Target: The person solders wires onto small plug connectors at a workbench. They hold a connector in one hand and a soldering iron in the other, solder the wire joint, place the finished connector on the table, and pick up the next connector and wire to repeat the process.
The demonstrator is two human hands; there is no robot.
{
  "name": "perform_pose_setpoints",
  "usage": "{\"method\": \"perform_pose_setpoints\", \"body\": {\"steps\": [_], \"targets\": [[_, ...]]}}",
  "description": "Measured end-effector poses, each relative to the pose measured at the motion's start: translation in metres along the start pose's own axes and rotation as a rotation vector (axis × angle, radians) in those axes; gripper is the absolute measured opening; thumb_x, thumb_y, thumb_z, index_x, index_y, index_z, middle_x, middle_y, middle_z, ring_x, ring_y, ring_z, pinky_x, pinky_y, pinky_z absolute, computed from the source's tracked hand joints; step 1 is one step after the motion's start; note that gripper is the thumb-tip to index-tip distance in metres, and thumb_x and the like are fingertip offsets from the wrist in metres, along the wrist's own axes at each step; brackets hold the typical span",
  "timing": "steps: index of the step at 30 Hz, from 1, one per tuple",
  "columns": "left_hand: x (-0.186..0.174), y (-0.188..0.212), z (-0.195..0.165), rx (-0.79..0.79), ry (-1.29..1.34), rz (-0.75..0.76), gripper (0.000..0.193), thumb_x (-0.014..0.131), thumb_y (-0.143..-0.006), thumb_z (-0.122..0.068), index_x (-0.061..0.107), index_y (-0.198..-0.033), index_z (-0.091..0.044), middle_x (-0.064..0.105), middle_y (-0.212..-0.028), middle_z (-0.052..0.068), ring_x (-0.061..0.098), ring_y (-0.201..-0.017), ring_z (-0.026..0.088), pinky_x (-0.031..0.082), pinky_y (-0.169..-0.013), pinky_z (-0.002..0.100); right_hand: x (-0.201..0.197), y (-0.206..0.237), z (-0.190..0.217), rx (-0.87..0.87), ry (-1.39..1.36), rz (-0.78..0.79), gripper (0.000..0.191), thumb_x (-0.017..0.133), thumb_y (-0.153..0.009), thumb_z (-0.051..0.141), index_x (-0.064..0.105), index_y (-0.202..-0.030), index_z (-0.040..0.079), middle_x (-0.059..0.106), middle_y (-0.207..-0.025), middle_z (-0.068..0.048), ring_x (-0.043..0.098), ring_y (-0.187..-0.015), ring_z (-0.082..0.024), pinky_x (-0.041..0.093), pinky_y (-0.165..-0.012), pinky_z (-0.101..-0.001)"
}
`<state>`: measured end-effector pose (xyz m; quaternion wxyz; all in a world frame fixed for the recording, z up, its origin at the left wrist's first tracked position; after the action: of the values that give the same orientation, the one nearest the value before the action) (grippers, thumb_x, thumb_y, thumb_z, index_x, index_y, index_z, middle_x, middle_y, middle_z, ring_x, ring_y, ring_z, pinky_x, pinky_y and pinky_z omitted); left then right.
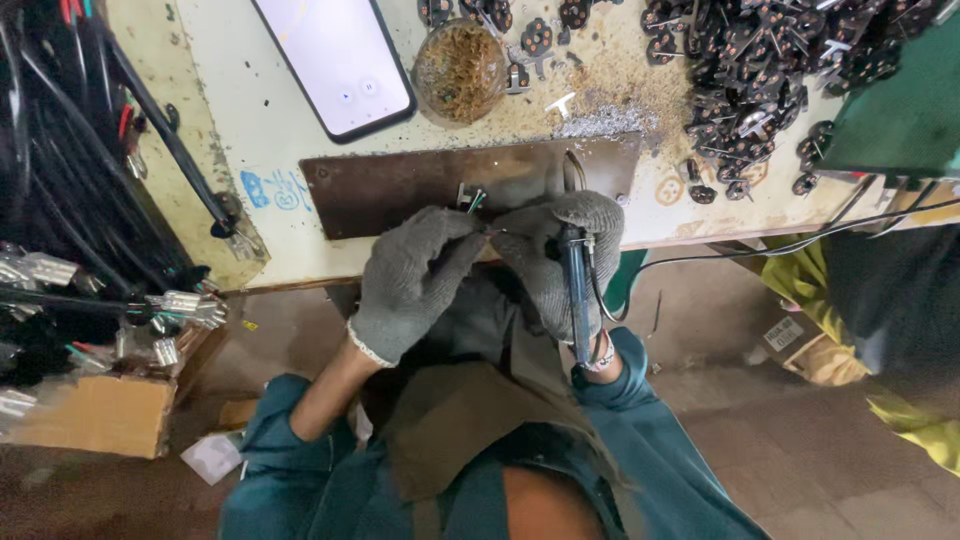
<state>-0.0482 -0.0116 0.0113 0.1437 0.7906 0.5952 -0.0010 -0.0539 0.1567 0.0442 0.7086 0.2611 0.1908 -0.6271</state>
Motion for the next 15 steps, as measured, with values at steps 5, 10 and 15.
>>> {"method": "perform_pose_setpoints", "body": {"steps": [5, 10, 15], "targets": [[0.001, -0.005, -0.003, 0.082, 0.031, -0.031, 0.011, 0.071, -0.096, -0.009, 0.068, -0.106, -0.004, 0.071, -0.098, 0.013, 0.072, -0.087, 0.033, 0.054, -0.076, 0.038, -0.003, -0.002, 0.003, -0.047, 0.131, 0.011, 0.014, 0.084, -0.078, 0.005, 0.077, -0.089, 0.01, 0.075, -0.093, -0.008, 0.069, -0.083, -0.028, 0.051, -0.079, -0.0387], [0.003, -0.008, 0.005, -0.011, 0.074, 0.1, 0.011, 0.071, -0.095, -0.011, 0.07, -0.103, -0.003, 0.072, -0.096, 0.014, 0.074, -0.083, 0.031, 0.056, -0.073, 0.038, 0.004, 0.004, -0.024, 0.223, -0.095, -0.028, 0.024, 0.085, -0.074, 0.008, 0.072, -0.093, 0.015, 0.074, -0.092, -0.006, 0.069, -0.081, -0.024, 0.053, -0.075, -0.0348], [-0.008, -0.011, -0.008, 0.128, 0.087, 0.166, 0.018, 0.068, -0.099, -0.014, 0.068, -0.112, -0.001, 0.071, -0.108, 0.017, 0.071, -0.097, 0.035, 0.056, -0.082, 0.039, -0.012, 0.007, -0.016, -0.069, 0.065, -0.061, 0.029, 0.085, -0.074, 0.013, 0.069, -0.098, 0.013, 0.07, -0.096, -0.006, 0.066, -0.087, -0.024, 0.052, -0.084, -0.0351]]}}
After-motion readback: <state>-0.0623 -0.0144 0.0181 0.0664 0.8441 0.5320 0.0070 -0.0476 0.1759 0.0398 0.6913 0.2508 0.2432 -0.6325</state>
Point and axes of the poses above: each hand's wrist, its own y-axis away from the middle knuckle, its own x-axis out of the palm, z = x × y, the point moved 7 cm from there along -y, towards the middle knuckle
